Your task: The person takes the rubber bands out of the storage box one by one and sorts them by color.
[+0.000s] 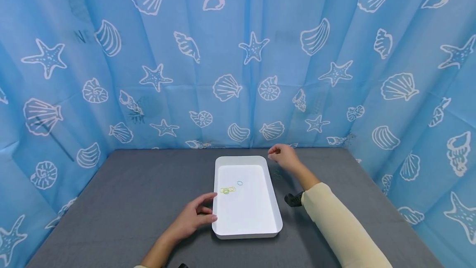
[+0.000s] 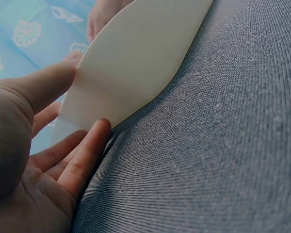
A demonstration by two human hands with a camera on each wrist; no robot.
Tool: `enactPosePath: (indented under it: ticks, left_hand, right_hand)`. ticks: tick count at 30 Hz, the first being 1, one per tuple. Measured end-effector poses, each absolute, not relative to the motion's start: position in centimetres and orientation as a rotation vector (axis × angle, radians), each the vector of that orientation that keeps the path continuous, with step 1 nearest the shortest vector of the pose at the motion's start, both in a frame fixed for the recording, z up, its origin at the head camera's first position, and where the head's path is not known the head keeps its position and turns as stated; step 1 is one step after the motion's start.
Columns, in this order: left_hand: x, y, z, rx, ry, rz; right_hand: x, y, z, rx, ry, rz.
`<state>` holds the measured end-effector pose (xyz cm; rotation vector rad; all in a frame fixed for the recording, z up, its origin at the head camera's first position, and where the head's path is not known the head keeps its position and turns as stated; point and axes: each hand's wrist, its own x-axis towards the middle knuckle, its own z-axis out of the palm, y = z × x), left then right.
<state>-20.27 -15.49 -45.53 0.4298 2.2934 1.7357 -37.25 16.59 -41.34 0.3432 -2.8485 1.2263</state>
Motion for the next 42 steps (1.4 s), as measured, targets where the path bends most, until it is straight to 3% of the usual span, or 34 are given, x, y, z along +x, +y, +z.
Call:
enactPosePath:
  ticks: [19,42]
  left_hand:
    - [-20.3,-15.5,-45.4,0.406,2.273,1.735]
    - [-20.5,-15.8,-45.5,0.431,2.275,1.741]
  right_hand:
    - [-36.9,10.9,-41.0,0.271,-2.88,1.308]
    - [-36.6,6.7,-44.7,0.271,-2.938,1.379]
